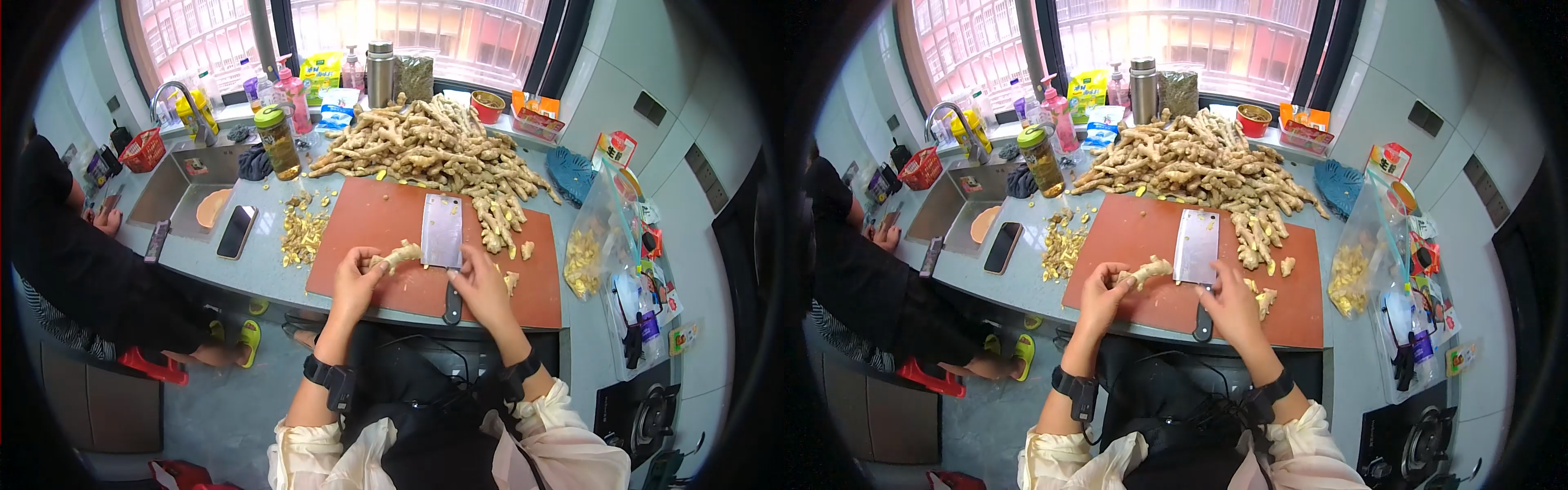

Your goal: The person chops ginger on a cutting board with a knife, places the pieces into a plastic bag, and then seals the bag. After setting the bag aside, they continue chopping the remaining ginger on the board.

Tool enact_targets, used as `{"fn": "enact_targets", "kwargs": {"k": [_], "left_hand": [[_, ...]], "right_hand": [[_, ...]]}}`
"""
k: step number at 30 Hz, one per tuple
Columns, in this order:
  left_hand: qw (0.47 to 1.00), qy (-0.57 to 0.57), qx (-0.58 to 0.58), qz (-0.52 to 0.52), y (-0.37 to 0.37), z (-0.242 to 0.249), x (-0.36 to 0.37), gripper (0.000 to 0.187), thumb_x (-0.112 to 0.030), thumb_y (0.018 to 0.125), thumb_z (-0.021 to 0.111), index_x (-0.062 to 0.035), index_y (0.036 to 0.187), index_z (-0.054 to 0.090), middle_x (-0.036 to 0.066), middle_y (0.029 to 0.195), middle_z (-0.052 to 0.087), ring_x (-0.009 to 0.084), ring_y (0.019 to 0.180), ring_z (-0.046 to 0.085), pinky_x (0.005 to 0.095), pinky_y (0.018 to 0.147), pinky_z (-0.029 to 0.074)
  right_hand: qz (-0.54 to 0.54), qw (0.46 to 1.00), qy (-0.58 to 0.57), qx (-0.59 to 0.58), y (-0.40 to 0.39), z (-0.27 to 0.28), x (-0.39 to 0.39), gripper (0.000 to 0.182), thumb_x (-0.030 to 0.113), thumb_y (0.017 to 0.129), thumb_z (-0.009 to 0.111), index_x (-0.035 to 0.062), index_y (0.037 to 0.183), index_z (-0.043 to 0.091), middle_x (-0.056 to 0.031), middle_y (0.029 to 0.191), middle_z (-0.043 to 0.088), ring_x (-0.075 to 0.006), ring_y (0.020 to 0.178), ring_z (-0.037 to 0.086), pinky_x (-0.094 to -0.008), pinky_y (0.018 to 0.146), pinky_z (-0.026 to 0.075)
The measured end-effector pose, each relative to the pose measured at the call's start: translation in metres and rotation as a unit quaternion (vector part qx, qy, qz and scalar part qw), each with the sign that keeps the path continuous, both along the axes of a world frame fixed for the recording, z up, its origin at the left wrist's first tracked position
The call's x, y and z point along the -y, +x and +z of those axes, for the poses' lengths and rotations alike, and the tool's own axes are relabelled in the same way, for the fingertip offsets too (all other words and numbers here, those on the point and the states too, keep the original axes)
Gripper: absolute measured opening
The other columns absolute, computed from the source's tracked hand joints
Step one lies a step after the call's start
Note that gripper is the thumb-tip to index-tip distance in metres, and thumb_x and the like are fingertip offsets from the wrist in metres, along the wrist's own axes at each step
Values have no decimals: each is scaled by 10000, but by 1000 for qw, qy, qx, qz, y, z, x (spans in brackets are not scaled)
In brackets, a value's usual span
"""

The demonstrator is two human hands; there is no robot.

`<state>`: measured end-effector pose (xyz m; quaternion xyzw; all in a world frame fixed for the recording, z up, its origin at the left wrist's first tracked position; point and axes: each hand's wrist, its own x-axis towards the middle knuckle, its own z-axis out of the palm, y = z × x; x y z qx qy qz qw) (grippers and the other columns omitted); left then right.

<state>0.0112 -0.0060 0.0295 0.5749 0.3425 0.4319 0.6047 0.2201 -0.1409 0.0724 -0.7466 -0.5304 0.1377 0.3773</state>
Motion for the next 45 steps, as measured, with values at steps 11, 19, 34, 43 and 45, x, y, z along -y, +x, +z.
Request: {"fn": "enact_targets", "kwargs": {"k": [11,19,34,43,45], "left_hand": [[893,287,-303,167,-2,-17,0,329,-204,808,759,-120,1119,694,67,1159,646,299,1136,561,445,954,420],[872,346,-309,154,6,-10,7,266,-209,782,773,-114,1024,720,58,1124,630,280,1146,537,431,965,396],[880,343,-288,160,9,-16,7,165,-190,860,707,-110,1001,734,41,1094,653,273,1129,546,418,978,388],[894,323,-272,153,8,-15,5,148,-152,838,721,-108,977,739,39,1070,654,274,1107,549,410,963,394],[892,325,-273,155,8,-16,5,144,-150,835,724,-109,972,739,37,1065,654,269,1104,553,410,958,395]], "right_hand": [[-35,997,-2,72,10,-40,-4,752,155,728,712,46,1411,415,-184,1073,554,-395,910,639,-482,772,534],[36,769,-2,-638,40,-36,8,553,-13,831,559,-28,1368,429,-98,834,604,-164,590,614,-289,526,517],[143,967,-118,-174,23,47,11,402,76,944,600,64,1341,535,-37,801,598,-111,645,590,-287,610,491],[185,974,-123,-46,24,43,-4,371,119,932,614,38,1286,537,-206,885,640,-359,817,649,-418,745,504],[194,975,-106,-7,22,46,-6,360,133,934,614,32,1268,526,-235,910,638,-401,869,635,-446,768,497]]}}
